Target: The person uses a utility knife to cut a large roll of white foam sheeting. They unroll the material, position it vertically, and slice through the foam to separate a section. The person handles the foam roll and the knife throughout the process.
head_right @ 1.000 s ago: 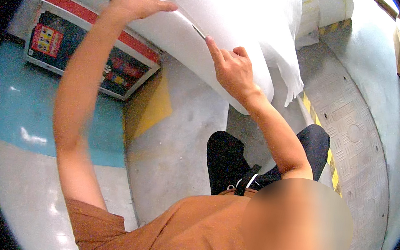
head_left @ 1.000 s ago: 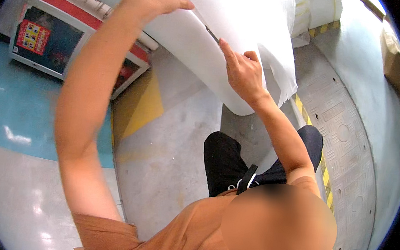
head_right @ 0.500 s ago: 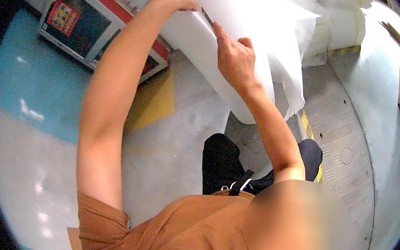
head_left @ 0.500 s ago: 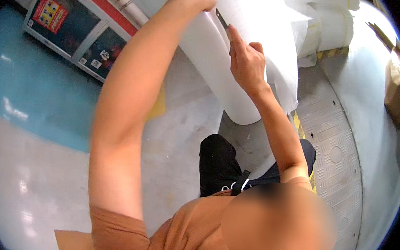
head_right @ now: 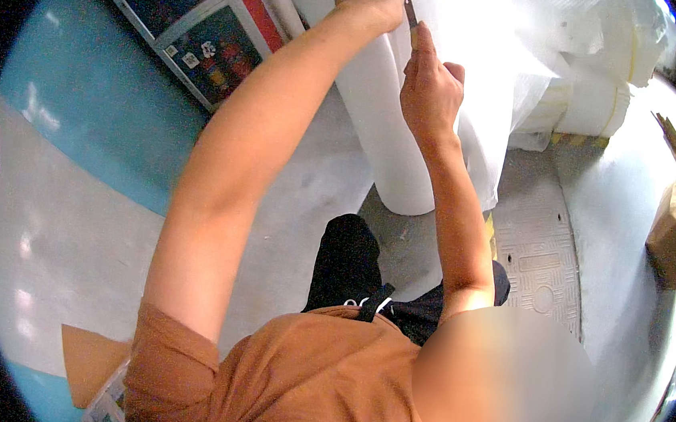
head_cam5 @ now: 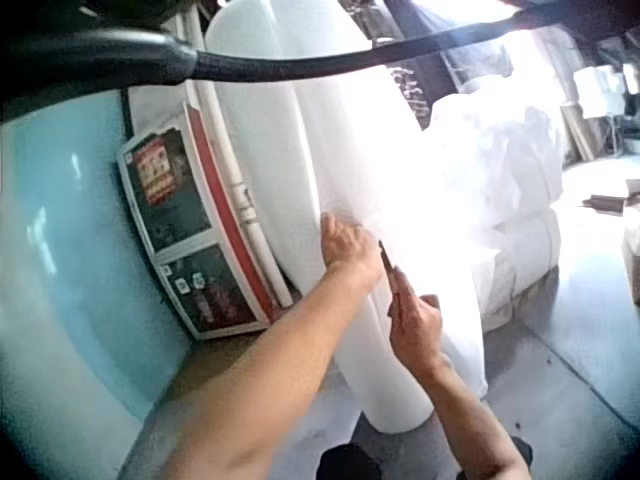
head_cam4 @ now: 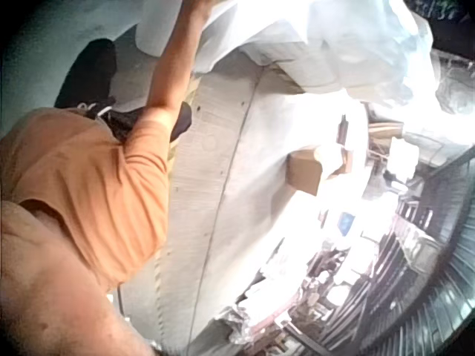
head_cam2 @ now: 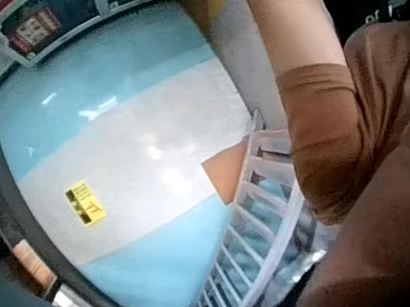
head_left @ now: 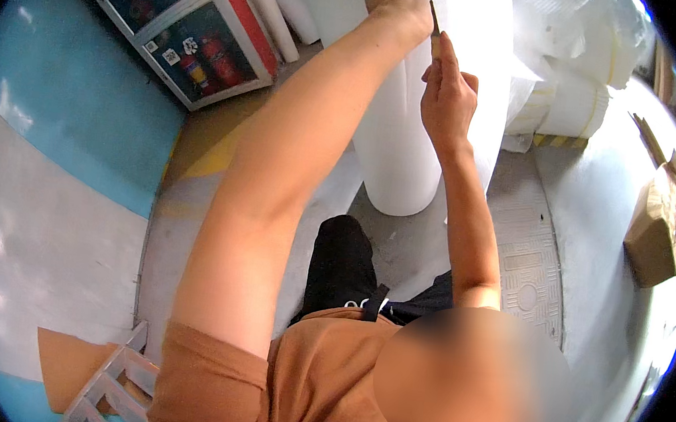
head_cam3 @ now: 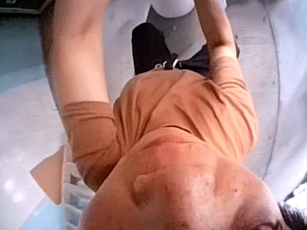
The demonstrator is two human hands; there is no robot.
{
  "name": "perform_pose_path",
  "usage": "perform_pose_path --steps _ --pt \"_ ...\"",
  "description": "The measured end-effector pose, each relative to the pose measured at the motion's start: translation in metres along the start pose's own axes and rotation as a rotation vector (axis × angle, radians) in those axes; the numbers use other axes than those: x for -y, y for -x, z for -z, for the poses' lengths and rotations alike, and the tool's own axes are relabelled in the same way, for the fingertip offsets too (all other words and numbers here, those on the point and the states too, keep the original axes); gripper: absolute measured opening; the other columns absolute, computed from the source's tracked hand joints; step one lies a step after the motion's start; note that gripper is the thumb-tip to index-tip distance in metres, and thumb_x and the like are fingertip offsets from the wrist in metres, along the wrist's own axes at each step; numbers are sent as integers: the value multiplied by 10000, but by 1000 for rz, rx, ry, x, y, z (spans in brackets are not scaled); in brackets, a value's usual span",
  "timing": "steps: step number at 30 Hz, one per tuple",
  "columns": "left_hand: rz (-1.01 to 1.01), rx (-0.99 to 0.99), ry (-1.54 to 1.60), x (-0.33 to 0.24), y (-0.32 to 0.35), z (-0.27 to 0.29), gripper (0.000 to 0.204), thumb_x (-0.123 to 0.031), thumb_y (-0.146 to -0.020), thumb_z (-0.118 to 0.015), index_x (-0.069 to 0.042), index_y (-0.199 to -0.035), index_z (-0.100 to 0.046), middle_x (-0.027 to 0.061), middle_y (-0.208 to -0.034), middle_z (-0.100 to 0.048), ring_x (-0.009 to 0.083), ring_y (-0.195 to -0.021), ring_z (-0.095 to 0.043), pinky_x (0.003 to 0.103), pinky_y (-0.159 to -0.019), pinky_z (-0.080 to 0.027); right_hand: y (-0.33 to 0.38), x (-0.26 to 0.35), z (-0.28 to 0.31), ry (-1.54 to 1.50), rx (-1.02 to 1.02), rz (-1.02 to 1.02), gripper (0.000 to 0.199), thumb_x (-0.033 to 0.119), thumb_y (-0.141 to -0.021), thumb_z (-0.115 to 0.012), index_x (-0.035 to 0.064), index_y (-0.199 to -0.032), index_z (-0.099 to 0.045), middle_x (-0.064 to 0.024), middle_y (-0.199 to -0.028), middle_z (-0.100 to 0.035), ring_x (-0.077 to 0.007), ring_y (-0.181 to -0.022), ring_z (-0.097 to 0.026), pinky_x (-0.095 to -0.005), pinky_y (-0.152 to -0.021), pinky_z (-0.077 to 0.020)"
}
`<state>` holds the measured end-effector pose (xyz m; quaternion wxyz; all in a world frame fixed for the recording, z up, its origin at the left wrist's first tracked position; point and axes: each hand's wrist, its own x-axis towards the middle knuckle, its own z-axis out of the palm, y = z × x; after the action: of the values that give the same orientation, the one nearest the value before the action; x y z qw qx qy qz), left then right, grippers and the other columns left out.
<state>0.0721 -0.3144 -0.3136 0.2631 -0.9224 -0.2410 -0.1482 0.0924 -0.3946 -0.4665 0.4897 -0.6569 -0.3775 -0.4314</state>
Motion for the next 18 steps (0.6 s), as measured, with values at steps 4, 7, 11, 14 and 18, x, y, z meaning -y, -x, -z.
perform_pose_path --steps 4,7,11,14,18 --pt "73 -102 117 6 -25 -32 391 -206 -938 -373 -127 -1230 -622 68 -1297 -584 191 -1285 -456 412 -1150 -95 -14 8 2 -26 -33 18 464 49 -916 -511 110 -1368 -427 -6 -660 -643 -178 -581 -622 -321 -720 -434" --pt "49 -45 47 1 -26 -28 401 -213 -947 -359 -125 -1249 -608 69 -1334 -557 208 -1299 -439 414 -1153 -85 -14 -1 5 -10 -7 -7 476 48 -911 -517 109 -1372 -419 -6 -666 -646 -180 -582 -625 -325 -720 -435" --pt "71 -259 -139 7 -26 -44 410 -252 -949 -364 -137 -1266 -597 59 -1348 -545 231 -1320 -410 449 -1144 -73 -16 -2 7 -5 -27 28 473 49 -901 -534 107 -1361 -436 -11 -662 -646 -184 -578 -628 -331 -721 -439" --pt "30 -63 -198 15 -29 -29 412 -296 -927 -410 -145 -1257 -605 61 -1336 -552 231 -1328 -393 466 -1130 -70 -10 -8 2 -23 -32 24 454 51 -897 -542 104 -1341 -461 -27 -689 -662 -192 -576 -631 -332 -724 -441" --pt "-75 66 -161 24 -15 -16 339 -258 -872 -505 -137 -1134 -682 67 -1218 -631 218 -1248 -488 458 -1123 -106 -12 -7 0 -32 -42 16 426 55 -897 -544 96 -1317 -480 -64 -767 -692 -214 -586 -634 -340 -724 -445"
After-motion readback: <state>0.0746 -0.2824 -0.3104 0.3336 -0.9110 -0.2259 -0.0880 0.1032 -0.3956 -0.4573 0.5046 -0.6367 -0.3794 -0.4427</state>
